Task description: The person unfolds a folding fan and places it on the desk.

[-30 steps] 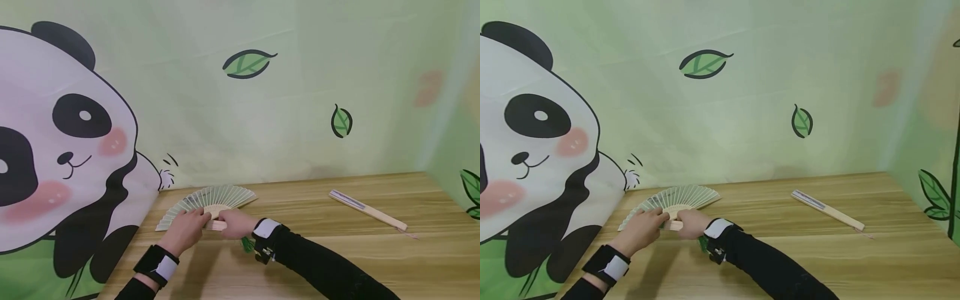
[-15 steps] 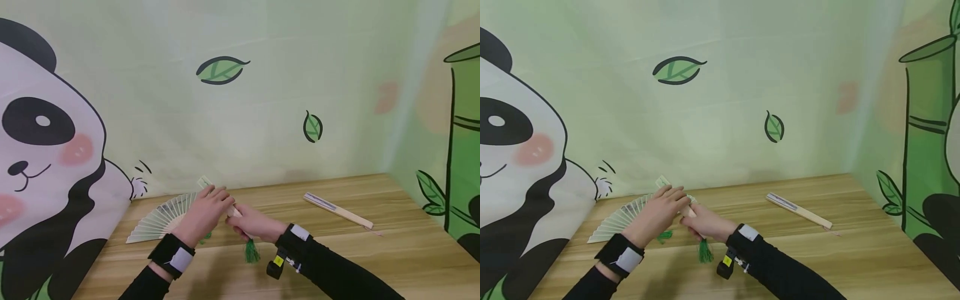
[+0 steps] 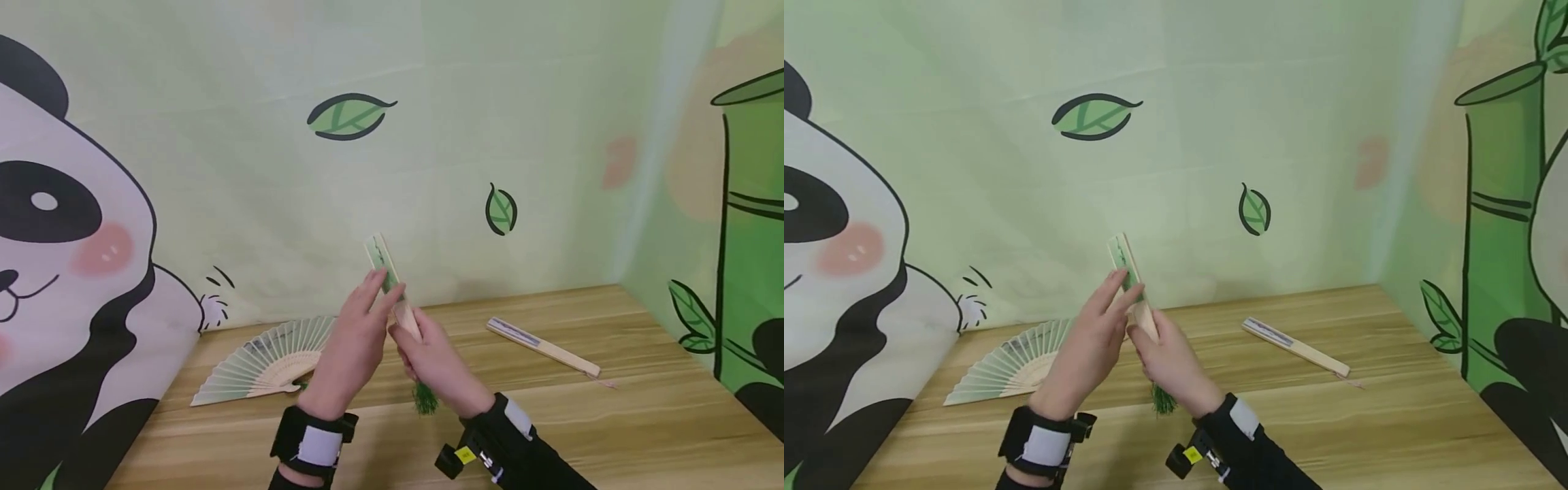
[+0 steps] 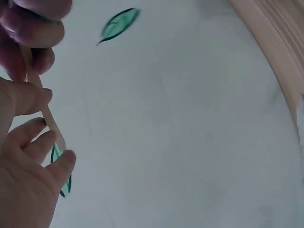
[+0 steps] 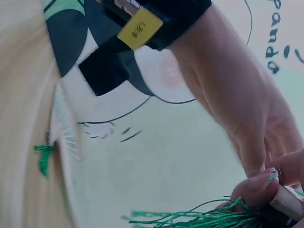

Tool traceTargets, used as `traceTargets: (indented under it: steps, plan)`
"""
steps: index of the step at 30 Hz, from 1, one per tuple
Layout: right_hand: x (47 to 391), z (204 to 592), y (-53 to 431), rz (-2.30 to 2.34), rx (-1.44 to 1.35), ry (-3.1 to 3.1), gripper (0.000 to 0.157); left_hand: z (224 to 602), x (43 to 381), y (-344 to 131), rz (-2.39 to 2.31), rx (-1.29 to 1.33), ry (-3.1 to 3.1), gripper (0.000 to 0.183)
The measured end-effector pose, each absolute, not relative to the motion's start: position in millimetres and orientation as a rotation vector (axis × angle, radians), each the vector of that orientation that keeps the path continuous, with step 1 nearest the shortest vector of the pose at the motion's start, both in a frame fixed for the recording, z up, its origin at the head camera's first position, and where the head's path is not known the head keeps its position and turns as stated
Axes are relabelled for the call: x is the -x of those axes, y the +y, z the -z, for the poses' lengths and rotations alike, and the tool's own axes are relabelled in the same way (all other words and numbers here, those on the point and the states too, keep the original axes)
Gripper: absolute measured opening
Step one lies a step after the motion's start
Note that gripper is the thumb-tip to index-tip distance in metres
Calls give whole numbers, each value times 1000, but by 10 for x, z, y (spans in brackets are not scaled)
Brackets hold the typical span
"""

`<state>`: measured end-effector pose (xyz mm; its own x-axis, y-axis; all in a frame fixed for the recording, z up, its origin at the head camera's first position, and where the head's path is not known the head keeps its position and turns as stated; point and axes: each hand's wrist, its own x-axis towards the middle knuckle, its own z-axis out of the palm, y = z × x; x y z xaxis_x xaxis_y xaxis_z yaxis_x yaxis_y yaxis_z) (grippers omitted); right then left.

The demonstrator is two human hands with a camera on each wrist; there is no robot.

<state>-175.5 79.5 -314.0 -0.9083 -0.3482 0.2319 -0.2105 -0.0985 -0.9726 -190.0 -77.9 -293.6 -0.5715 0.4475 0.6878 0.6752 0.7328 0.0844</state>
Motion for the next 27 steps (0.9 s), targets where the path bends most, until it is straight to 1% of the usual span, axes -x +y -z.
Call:
traceTargets:
  steps: [3,7,10,16,18,23,27]
  plan:
    - [1708,3060,788,2240,653,2079,31,2946,1854,-730,809,762,-2163,52]
    - [1653,2962,795,2325,670,2086,28,2937,1824,-652,1150,675,-2048,35]
    - [1606,2900,808,2365,691,2043,27,2915,1791,-606,1358,654,-2022,27]
    - [1553,2820,834,2402,738,2030,27,2880,1738,-553,1715,710,-2005,29]
    - [1566,2812,841,2416,785,2048,30,2867,1726,-546,1780,729,-1992,29]
    - [1615,2804,868,2455,907,2080,45,2818,1715,-528,1811,764,-1974,27]
    - [1640,2828,906,2451,905,2087,46,2801,1703,-486,1791,764,-1981,24]
